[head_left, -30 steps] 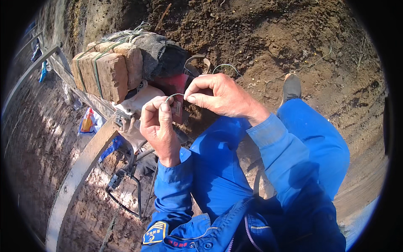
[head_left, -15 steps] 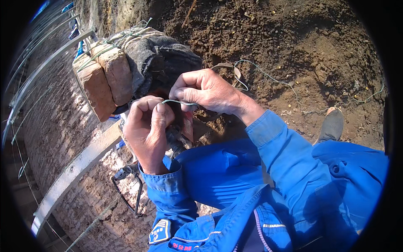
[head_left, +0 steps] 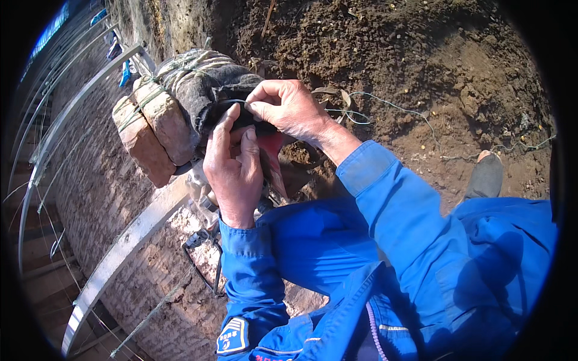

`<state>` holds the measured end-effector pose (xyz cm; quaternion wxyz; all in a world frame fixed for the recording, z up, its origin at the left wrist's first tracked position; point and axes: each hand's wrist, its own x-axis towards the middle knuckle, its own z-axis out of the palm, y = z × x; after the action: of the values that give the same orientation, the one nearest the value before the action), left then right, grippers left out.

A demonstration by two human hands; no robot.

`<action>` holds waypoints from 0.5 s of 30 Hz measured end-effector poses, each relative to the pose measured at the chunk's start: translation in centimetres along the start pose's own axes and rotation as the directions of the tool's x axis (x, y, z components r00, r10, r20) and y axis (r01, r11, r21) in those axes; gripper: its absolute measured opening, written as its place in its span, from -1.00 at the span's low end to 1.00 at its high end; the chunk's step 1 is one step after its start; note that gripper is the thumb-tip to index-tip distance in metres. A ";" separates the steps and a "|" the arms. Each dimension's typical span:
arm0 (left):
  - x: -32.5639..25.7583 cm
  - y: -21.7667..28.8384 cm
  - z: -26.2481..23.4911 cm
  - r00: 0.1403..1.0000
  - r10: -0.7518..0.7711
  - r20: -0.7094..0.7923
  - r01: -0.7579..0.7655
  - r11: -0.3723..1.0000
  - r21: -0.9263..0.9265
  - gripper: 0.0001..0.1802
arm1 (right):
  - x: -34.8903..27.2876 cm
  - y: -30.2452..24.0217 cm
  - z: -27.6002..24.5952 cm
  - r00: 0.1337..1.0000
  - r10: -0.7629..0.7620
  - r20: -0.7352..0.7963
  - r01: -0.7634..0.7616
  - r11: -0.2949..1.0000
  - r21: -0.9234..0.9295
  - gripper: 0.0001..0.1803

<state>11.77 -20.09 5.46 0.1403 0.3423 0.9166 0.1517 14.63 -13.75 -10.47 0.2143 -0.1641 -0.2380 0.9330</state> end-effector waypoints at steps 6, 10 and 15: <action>1.2 -0.8 -0.3 0.972 0.003 -0.237 0.010 0.999 0.052 -0.63 | 0.7 -0.6 3.7 0.921 -0.093 -0.379 -0.038 0.945 -0.324 -0.91; 1.9 -1.3 0.5 0.941 -0.023 -0.339 0.042 0.998 0.048 -0.68 | 0.3 -0.3 5.0 0.895 -0.107 -0.433 0.010 0.976 -0.219 -0.85; 2.4 -2.1 1.5 0.887 0.239 -0.395 0.034 0.819 0.573 -0.67 | 0.6 0.2 5.5 0.883 -0.210 -0.420 0.044 0.927 -0.372 -0.84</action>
<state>9.32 -19.67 2.98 -0.1915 0.3742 0.9063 -0.0436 11.80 -15.65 -6.07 0.2927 -0.3961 -0.3546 0.7948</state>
